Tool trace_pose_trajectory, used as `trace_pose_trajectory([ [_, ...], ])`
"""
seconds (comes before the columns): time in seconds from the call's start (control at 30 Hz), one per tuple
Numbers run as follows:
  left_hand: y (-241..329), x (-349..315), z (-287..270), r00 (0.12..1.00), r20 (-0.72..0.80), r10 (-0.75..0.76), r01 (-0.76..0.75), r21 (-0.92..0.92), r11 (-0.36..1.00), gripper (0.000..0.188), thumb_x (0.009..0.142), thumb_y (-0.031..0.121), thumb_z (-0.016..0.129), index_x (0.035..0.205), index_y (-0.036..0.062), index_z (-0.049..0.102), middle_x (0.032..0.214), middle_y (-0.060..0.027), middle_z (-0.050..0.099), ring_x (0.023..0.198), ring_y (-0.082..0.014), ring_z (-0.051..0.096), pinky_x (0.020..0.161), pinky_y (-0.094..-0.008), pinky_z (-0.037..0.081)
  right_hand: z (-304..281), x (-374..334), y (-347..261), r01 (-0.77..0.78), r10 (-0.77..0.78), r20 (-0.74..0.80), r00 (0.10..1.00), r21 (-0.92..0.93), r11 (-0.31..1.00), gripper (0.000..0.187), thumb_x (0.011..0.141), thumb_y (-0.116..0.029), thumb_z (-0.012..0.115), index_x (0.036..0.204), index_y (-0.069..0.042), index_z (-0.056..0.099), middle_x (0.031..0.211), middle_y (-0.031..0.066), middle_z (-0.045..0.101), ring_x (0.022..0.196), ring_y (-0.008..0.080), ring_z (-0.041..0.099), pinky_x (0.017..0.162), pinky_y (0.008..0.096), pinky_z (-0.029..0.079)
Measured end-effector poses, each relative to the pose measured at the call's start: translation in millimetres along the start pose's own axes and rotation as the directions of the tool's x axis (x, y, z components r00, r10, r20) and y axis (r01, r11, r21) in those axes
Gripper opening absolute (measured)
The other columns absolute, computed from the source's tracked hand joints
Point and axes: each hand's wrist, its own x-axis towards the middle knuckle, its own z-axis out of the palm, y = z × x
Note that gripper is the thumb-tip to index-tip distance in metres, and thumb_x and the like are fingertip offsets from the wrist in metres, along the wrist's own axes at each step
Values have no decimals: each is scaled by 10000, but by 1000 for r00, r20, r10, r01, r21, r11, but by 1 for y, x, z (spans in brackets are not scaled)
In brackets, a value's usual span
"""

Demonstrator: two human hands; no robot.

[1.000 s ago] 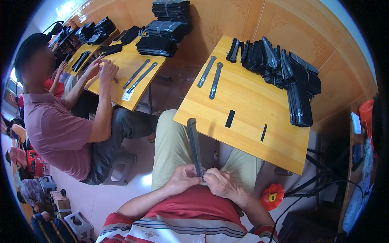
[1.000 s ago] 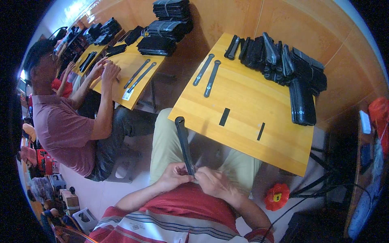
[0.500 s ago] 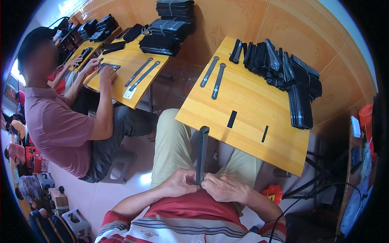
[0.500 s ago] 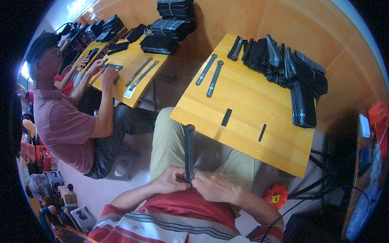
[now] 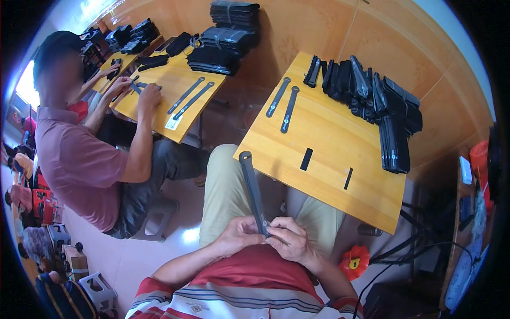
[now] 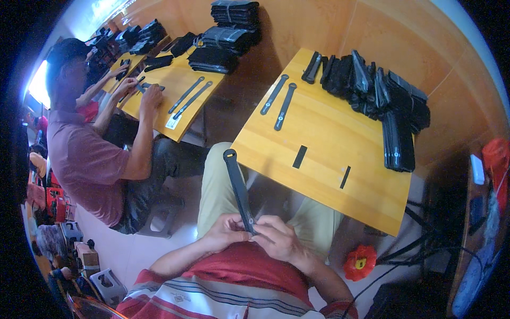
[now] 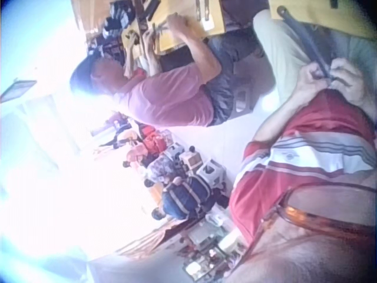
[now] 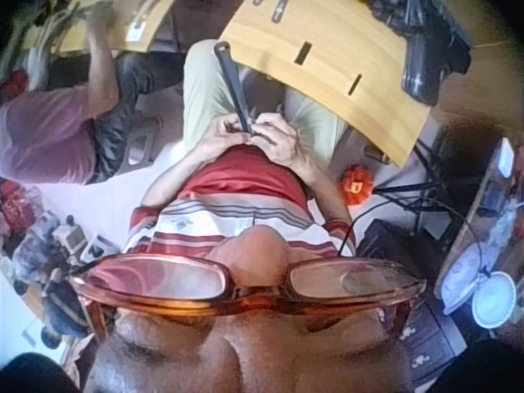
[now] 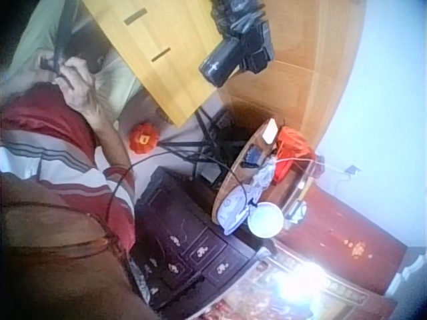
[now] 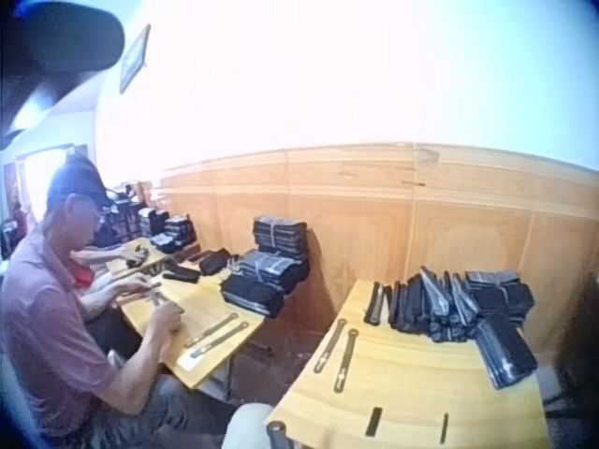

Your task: The person is aligning small black textile straps and inserting them into a black textile pouch or sleeve.

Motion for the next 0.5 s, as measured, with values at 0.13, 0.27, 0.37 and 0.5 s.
trace_pose_trajectory([
  [0.13, 6, -1, 5, 1000, 13, 7, -6, -37, 999, 309, 915, -59, 653, 1220, -13, 647, 1092, -61, 707, 991, -113, 655, 864, -259, 527, 3, -4, 2, 43, -41, -39, 998, 39, 998, 374, 757, -85, 869, 1086, -8, 708, 1081, 148, 656, 879, 278, 714, 707, 343, 585],
  [0.27, 4, -3, 5, 999, 29, 23, -23, -18, 1000, 309, 920, -54, 651, 1226, -10, 643, 1109, -60, 706, 992, -111, 654, 867, -256, 526, 8, -13, 10, 28, -25, -39, 999, 79, 996, 350, 756, -83, 872, 1061, -14, 717, 1076, 151, 656, 893, 275, 713, 714, 337, 582],
  [0.37, 3, -6, 6, 999, 24, 22, -22, 15, 1000, 301, 922, -53, 649, 1220, -8, 646, 1109, -53, 704, 993, -106, 651, 869, -255, 525, 11, -17, 8, -8, 15, -39, 999, 177, 984, 284, 791, -69, 846, 1043, -11, 728, 1072, 148, 650, 876, 242, 700, 726, 317, 574],
  [0.5, -2, -8, 4, 996, 65, 65, -72, 105, 992, 284, 923, -50, 650, 1203, -5, 654, 1085, -33, 699, 987, -89, 637, 863, -250, 520, 14, -18, 4, -73, 91, -56, 994, 271, 960, 234, 781, 26, 805, 996, -5, 717, 1027, 138, 660, 879, 264, 702, 743, 318, 565],
])
